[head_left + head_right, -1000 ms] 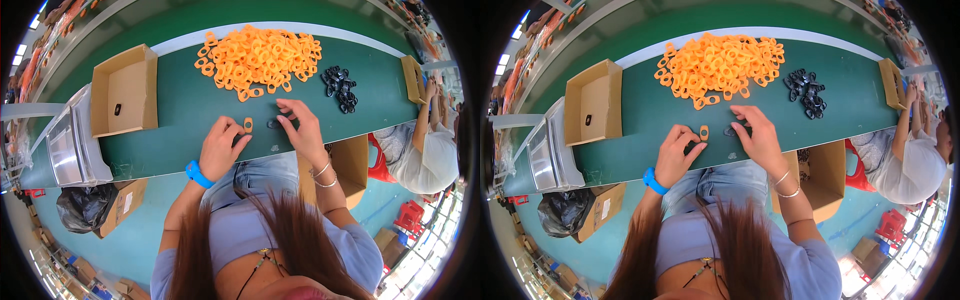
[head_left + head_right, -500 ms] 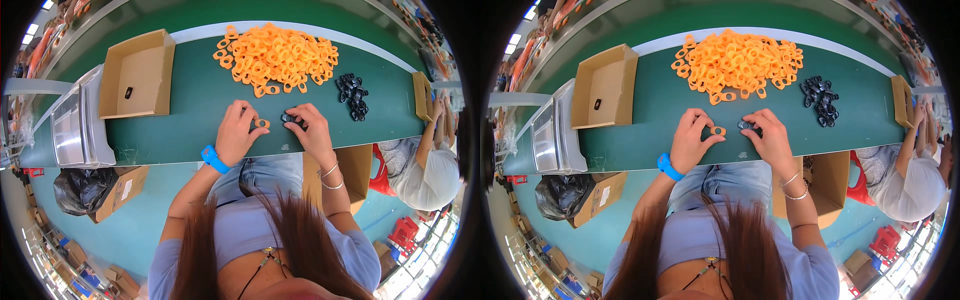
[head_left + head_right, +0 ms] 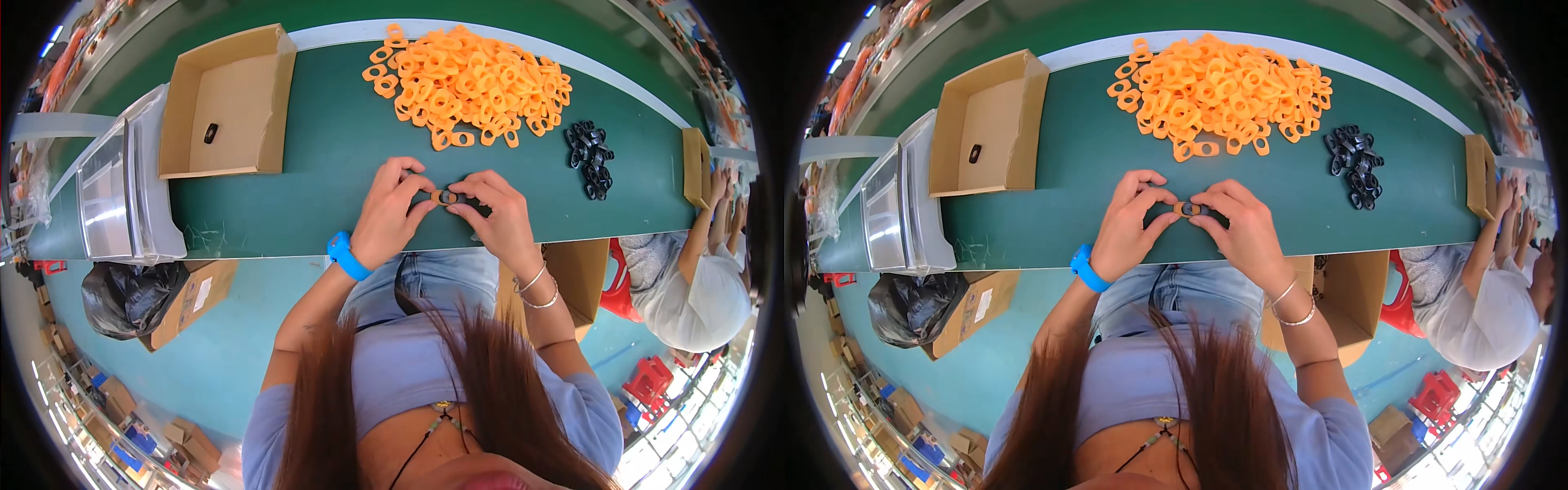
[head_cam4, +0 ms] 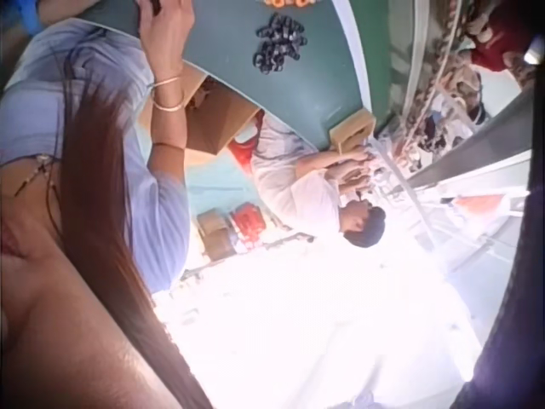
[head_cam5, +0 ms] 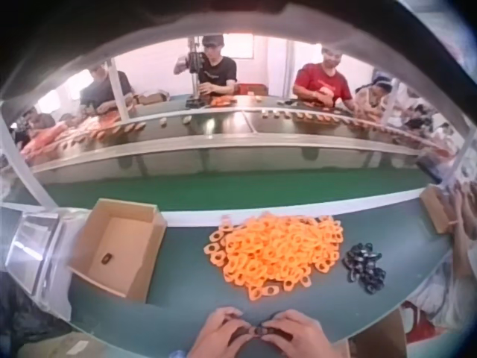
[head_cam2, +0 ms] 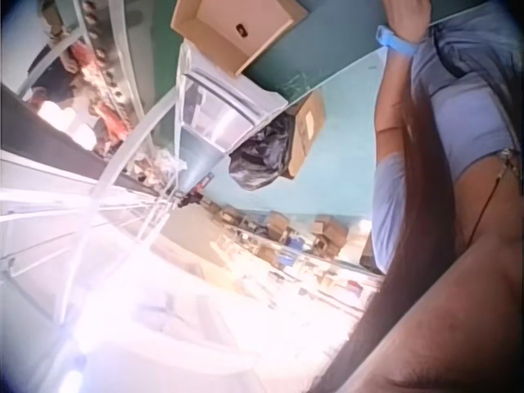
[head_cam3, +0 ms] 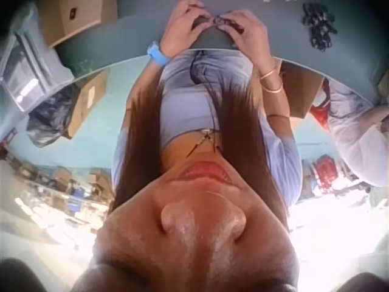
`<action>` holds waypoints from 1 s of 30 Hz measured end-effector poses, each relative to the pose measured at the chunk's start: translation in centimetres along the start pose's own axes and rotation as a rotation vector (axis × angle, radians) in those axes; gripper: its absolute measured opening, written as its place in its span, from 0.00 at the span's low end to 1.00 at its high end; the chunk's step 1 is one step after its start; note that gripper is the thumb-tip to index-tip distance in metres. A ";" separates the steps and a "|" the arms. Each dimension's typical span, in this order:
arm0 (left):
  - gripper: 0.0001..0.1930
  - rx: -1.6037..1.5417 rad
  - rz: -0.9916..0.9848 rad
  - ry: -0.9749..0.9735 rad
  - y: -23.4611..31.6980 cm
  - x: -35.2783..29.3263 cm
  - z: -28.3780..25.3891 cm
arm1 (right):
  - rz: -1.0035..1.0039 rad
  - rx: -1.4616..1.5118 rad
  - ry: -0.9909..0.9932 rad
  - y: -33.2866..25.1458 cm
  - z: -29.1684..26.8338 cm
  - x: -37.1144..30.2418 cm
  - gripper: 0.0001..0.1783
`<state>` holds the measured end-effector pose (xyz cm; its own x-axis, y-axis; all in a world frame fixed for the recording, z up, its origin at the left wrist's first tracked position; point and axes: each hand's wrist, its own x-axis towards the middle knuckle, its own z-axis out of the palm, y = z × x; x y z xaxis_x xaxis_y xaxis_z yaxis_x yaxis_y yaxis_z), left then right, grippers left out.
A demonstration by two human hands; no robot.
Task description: The person assembles items by inserting black plastic pieces into orange rings by hand and placing the assembled units into a cardboard box.
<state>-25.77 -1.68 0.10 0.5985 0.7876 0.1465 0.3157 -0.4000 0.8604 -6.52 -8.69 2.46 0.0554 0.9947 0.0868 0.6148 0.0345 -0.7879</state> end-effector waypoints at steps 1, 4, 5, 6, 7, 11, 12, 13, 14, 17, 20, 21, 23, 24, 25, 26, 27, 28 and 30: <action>0.10 -0.011 0.002 0.003 0.0 0.0 0.0 | -0.013 -0.020 0.008 0.0 0.1 -0.1 0.15; 0.10 -0.011 0.015 0.007 -0.1 0.0 0.0 | -0.036 0.000 0.023 -0.8 0.2 0.1 0.13; 0.10 -0.014 0.014 0.008 -0.1 -0.1 0.0 | -0.035 -0.002 0.021 -0.8 -0.1 0.1 0.13; 0.10 -0.016 -0.006 -0.004 -0.2 -0.1 -0.1 | -0.053 -0.058 0.023 -0.5 -0.6 0.1 0.12; 0.10 -0.020 -0.025 -0.018 -0.2 -0.2 -0.1 | -0.068 -0.116 0.026 -0.3 -1.1 0.0 0.11; 0.10 -0.026 -0.007 0.008 -0.2 0.0 -0.3 | -0.053 -0.286 -0.011 0.9 -2.0 0.3 0.10; 0.10 -0.025 -0.020 -0.001 -0.2 -0.1 -0.3 | -0.076 -0.279 0.025 1.0 -1.8 0.2 0.10; 0.10 -0.023 -0.034 -0.010 -0.2 -0.1 -0.3 | -0.100 -0.270 0.061 1.2 -1.7 0.1 0.10; 0.10 -0.026 -0.035 -0.010 -0.1 -0.1 -0.3 | -0.098 -0.272 0.059 1.6 -1.6 0.0 0.10; 0.10 -0.017 -0.033 -0.003 -0.1 -0.1 -0.2 | -0.024 -0.181 0.137 1.7 -1.7 0.3 0.11; 0.10 0.016 0.031 0.016 -0.2 -0.1 -0.2 | 0.044 -0.044 0.071 1.0 -2.5 0.3 0.13; 0.10 -0.003 0.011 0.010 -0.2 -0.1 -0.2 | 0.003 -0.075 0.059 1.5 -2.4 0.2 0.15; 0.10 -0.019 -0.012 0.007 -0.3 -0.1 -0.2 | -0.041 -0.103 0.043 1.5 -2.2 0.2 0.16; 0.10 -0.007 0.002 0.005 -0.4 -0.1 -0.2 | -0.003 -0.065 0.033 1.1 -2.2 0.2 0.15; 0.11 0.011 0.018 0.001 -0.4 -0.1 -0.2 | 0.033 -0.023 0.026 0.8 -2.0 0.0 0.15; 0.11 0.017 0.016 0.003 -0.3 -0.2 -0.3 | 0.029 -0.018 0.025 0.5 -1.7 -0.1 0.15; 0.11 0.011 0.003 -0.002 -0.3 -0.2 -0.3 | -0.007 -0.017 0.014 0.2 -1.2 -0.1 0.15; 0.11 0.000 -0.009 -0.008 -0.3 -0.2 -0.3 | -0.039 -0.022 0.004 -0.1 -0.8 0.0 0.14; 0.11 -0.022 -0.022 -0.016 -0.5 -0.2 -0.3 | -0.052 -0.048 -0.002 -0.1 -0.1 0.0 0.13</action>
<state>-26.27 -1.48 -0.19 0.6034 0.7884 0.1195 0.3130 -0.3720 0.8739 -6.47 -8.71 2.59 0.0205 0.9919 0.1254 0.6540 0.0816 -0.7520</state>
